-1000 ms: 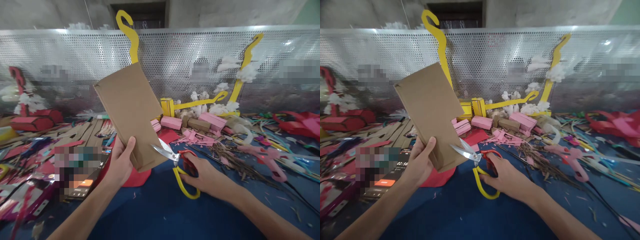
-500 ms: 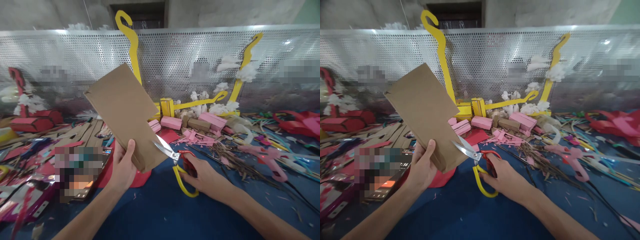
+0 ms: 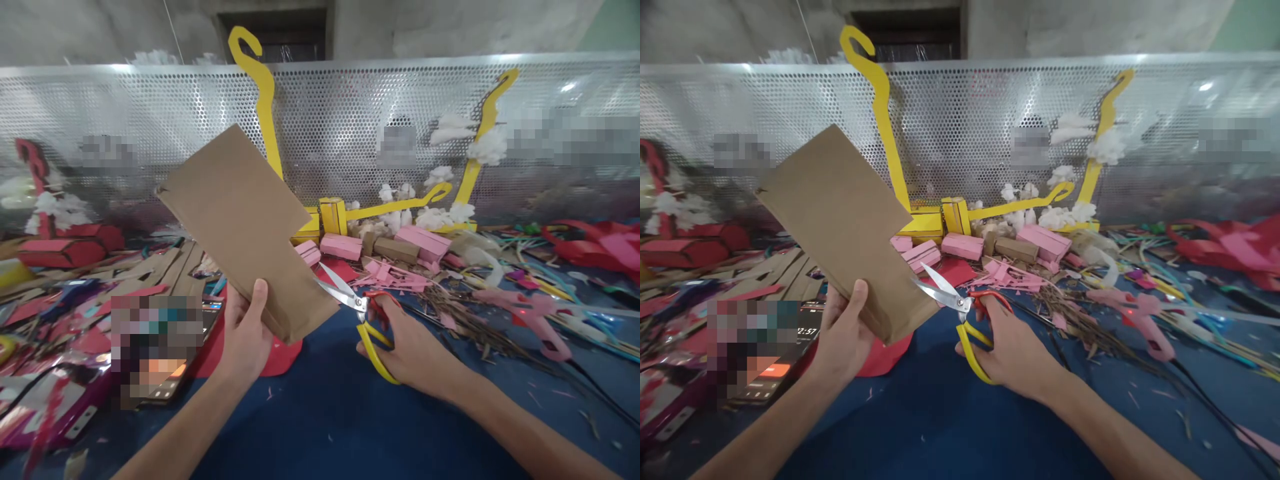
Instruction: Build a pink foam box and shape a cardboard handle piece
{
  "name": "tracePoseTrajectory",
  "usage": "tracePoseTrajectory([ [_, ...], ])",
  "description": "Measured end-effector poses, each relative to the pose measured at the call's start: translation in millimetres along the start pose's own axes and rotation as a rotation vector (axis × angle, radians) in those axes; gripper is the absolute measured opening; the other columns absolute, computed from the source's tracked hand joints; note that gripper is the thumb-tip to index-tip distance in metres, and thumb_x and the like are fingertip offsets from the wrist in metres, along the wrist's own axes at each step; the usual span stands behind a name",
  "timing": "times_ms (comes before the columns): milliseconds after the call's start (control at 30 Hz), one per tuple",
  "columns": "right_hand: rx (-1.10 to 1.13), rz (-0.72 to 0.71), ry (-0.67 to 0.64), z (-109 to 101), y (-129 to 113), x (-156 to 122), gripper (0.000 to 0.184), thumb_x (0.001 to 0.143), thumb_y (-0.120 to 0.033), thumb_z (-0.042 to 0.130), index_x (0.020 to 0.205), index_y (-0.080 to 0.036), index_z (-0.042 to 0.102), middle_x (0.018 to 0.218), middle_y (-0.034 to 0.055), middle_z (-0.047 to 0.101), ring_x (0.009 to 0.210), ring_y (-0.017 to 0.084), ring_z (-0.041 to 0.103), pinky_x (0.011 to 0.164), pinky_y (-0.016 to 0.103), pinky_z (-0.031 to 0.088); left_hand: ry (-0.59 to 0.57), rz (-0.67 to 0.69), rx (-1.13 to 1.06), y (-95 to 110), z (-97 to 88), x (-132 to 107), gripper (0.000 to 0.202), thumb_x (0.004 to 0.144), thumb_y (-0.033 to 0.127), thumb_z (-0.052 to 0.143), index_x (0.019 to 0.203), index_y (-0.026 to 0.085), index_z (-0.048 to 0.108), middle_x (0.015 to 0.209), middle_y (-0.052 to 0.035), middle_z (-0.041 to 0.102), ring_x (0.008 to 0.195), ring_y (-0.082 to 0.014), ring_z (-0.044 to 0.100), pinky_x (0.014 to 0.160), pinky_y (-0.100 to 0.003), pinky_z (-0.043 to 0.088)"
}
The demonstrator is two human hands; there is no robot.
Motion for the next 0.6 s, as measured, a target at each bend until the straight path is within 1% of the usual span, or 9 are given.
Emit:
tracePoseTrajectory([
  [67,-0.023,0.018,-0.016,0,-2,-1,0.049,0.084,-0.051,0.069,0.117,-0.022,0.048,0.09,0.0047,0.066,0.064,0.02,0.06,0.057,0.031,0.038,-0.017,0.021,0.005,2,1.3,0,0.048,0.089,0.039,0.073,0.134,0.04,0.058,0.148,0.0021,0.058,0.143,-0.0239,0.046,0.118,-0.041,0.044],
  [100,-0.024,0.013,-0.022,0,-3,-1,0.048,0.085,-0.051,0.069,0.117,-0.023,0.048,0.092,0.0051,0.066,0.067,0.021,0.062,0.059,0.031,0.039,-0.02,0.026,0.008,2,1.7,0,0.048,0.089,0.039,0.073,0.134,0.04,0.057,0.147,0.0018,0.058,0.142,-0.0239,0.047,0.118,-0.041,0.044],
  [200,0.012,-0.012,-0.059,2,-7,-1,0.036,0.091,-0.041,0.062,0.117,-0.022,0.047,0.092,0.005,0.065,0.074,0.022,0.064,0.064,0.033,0.041,-0.041,0.027,0.012,1,4.2,-2,0.049,0.091,0.038,0.071,0.137,0.04,0.056,0.147,0.0004,0.058,0.142,-0.0247,0.047,0.118,-0.042,0.044],
  [300,0.047,-0.01,-0.092,5,-6,0,0.024,0.094,-0.035,0.057,0.112,-0.022,0.047,0.087,0.0032,0.063,0.073,0.021,0.063,0.066,0.033,0.041,-0.063,0.017,0.005,0,7.3,-5,0.051,0.092,0.037,0.07,0.139,0.039,0.053,0.146,-0.0009,0.059,0.142,-0.0251,0.047,0.119,-0.044,0.042],
  [433,0.106,-0.006,-0.122,10,-3,1,0.024,0.096,-0.037,0.056,0.112,-0.023,0.047,0.09,0.0038,0.066,0.074,0.02,0.062,0.066,0.032,0.041,-0.06,-0.01,-0.011,-1,8.9,-8,0.047,0.093,0.034,0.069,0.137,0.04,0.055,0.144,0.0005,0.06,0.143,-0.0234,0.046,0.12,-0.042,0.04],
  [600,0.155,-0.013,-0.116,13,0,2,0.02,0.097,-0.035,0.056,0.11,-0.023,0.047,0.089,0.0031,0.066,0.072,0.019,0.061,0.064,0.031,0.041,-0.048,-0.024,0.005,0,8.7,-9,0.044,0.092,0.034,0.07,0.133,0.042,0.057,0.144,0.0021,0.06,0.143,-0.0229,0.046,0.119,-0.04,0.04],
])
Point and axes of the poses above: each hand's wrist, its own x-axis towards the middle knuckle, its own z-axis out of the palm, y = z × x, the point moved 6 cm from there along x, towards the middle knuckle
